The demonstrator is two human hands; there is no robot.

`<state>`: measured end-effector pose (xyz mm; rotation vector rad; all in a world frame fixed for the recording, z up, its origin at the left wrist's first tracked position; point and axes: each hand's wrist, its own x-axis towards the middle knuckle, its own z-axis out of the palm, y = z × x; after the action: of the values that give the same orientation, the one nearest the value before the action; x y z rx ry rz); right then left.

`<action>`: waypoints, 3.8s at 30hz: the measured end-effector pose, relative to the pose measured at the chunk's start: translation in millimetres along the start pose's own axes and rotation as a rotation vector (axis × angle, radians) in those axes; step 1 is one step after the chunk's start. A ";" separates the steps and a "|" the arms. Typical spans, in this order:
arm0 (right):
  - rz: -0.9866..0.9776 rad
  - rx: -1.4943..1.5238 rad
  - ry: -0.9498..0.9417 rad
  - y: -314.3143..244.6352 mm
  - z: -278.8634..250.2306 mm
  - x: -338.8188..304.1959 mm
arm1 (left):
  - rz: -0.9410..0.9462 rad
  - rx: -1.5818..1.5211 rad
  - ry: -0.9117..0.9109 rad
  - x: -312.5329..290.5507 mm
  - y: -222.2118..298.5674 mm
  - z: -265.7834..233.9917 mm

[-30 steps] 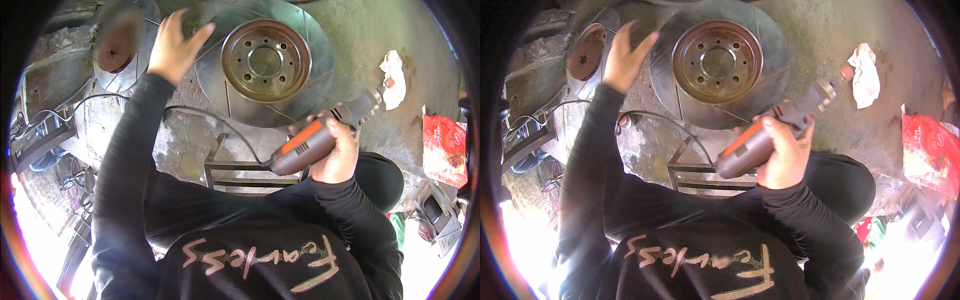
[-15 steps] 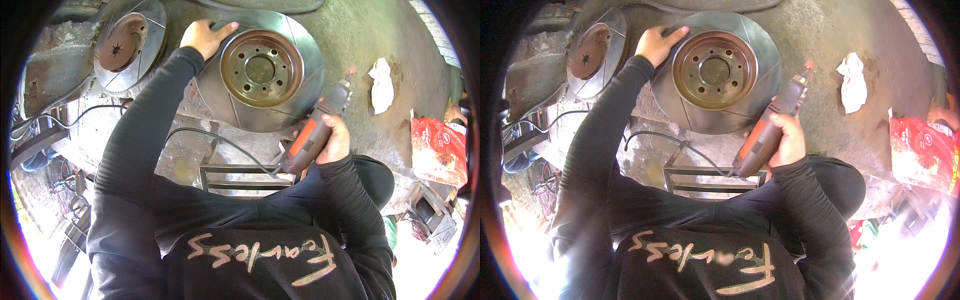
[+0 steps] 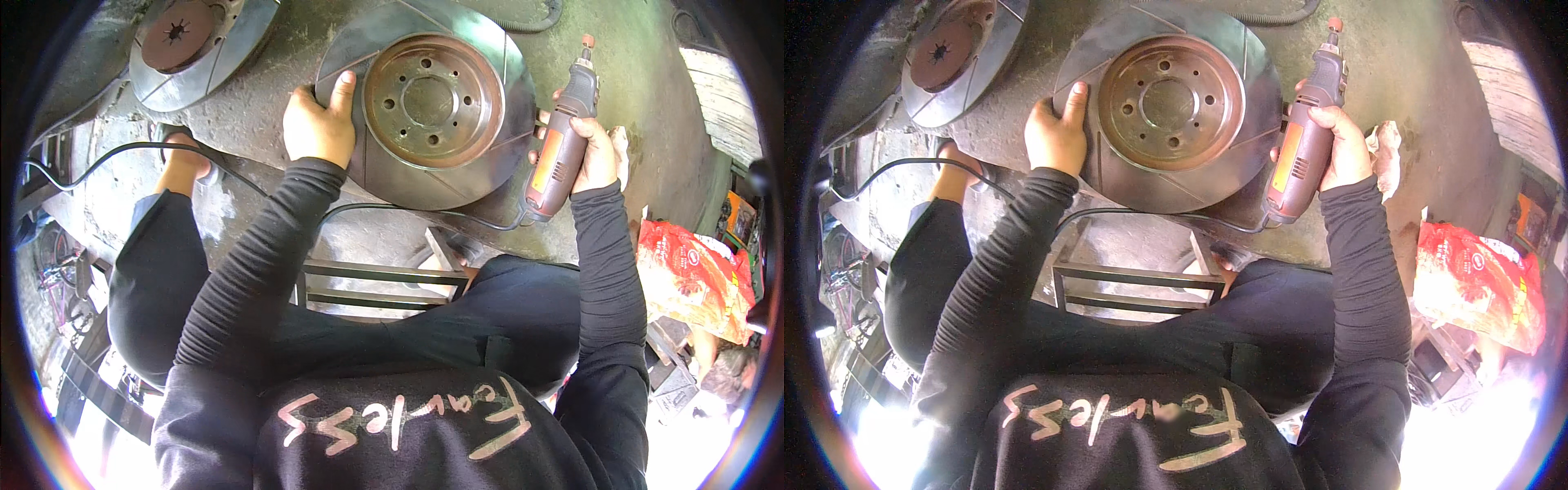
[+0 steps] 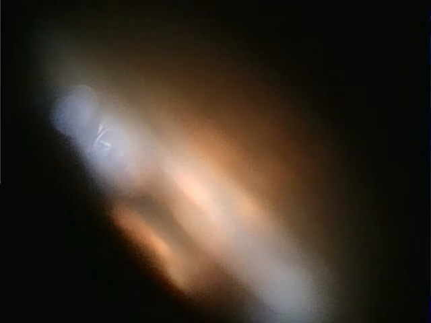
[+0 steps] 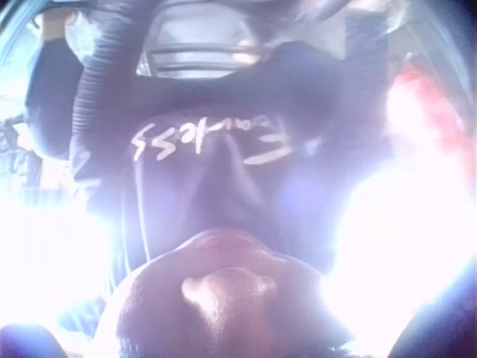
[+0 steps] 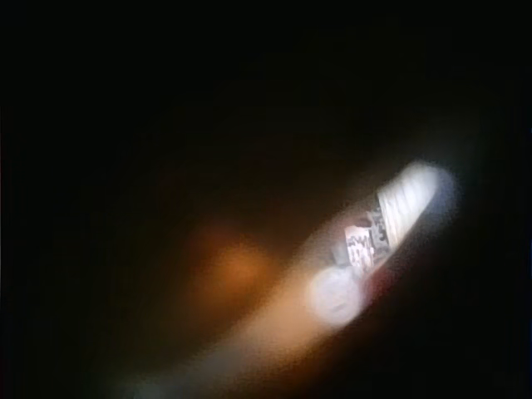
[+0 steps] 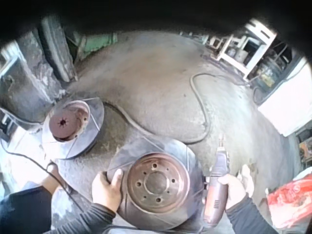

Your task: The person uses a rotary tool to grind the surface of a brake disc, then wipes it with a cloth. They repeat the grinding and wiping on the same disc and later on a second disc, handling each disc one at a time.

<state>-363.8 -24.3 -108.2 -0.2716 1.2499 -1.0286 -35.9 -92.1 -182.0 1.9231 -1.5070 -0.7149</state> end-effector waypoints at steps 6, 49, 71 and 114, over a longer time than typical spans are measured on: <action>-0.049 -0.187 0.081 -13.4 21.8 -19.9 | 0.074 0.119 -0.094 13.9 -4.8 -9.5; -0.081 -1.374 -0.009 28.9 37.3 -90.0 | 0.940 0.211 -1.289 -90.1 66.9 -207.1; -0.064 -1.390 -0.030 29.4 33.8 -90.4 | 1.037 0.153 -1.285 -88.2 63.0 -201.9; -0.042 -1.455 -0.133 33.5 32.1 -92.7 | 1.044 0.207 -1.312 -83.2 66.8 -200.6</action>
<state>-315.7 53.5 -59.5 -1.4365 1.6690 0.0573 46.5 0.6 8.4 0.2941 -2.9874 -1.3540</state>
